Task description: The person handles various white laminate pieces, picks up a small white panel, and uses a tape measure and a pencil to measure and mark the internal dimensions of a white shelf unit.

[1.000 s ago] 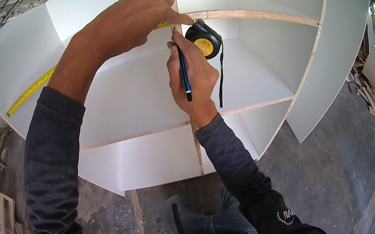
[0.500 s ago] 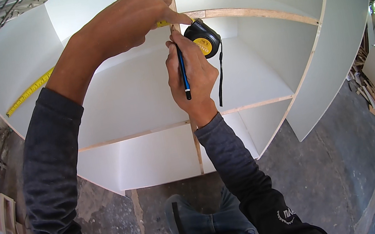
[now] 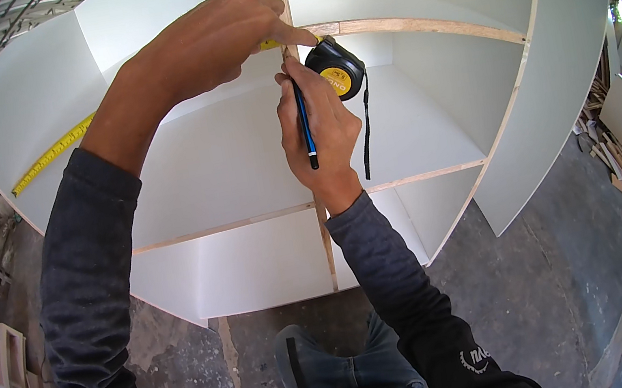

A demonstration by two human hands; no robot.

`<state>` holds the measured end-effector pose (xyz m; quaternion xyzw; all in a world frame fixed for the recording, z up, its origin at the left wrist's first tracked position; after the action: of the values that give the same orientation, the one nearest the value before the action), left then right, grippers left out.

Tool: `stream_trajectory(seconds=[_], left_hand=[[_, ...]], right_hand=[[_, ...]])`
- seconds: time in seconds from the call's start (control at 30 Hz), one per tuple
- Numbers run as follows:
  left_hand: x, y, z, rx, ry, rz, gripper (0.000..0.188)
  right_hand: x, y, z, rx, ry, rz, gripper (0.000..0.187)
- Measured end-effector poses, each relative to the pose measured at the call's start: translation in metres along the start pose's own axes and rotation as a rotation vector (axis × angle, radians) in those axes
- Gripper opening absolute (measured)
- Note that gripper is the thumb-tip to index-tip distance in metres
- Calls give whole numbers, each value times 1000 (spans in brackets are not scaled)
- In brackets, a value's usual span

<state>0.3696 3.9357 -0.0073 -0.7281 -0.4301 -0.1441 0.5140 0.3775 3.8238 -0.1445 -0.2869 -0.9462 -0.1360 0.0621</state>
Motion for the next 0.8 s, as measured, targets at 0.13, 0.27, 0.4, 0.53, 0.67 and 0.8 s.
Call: stream_trajectory(seconds=[0.13, 0.27, 0.4, 0.53, 0.67, 0.8], left_hand=[[5, 4, -7, 21, 66, 90, 55], [0, 0, -6, 51, 29, 86, 57], [1, -3, -4, 51, 27, 112, 58], [0, -4, -9, 58, 15, 89, 59], [3, -2, -7, 72, 12, 89, 53], [2, -6, -1, 30, -70, 151, 41]], right_hand=[[-6, -3, -2, -28, -16, 6, 31], [3, -16, -3, 48, 96, -107, 30], [12, -48, 0, -32, -74, 158, 31], [-4, -53, -25, -29, -159, 286, 42], [-25, -40, -34, 146, -176, 221, 51], [-22, -41, -47, 270, -212, 284, 50]])
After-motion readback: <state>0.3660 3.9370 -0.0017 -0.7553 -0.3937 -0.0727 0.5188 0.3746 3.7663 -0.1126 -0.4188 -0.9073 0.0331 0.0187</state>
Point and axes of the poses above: each hand's wrist, its own z-axis away from the middle knuckle, its own y-axis out of the palm, x = y × z, the point moved 2 cm from there along -z, towards the middle knuckle, and after that the axes turned 5 degrees about y, right-handed, at the moved point
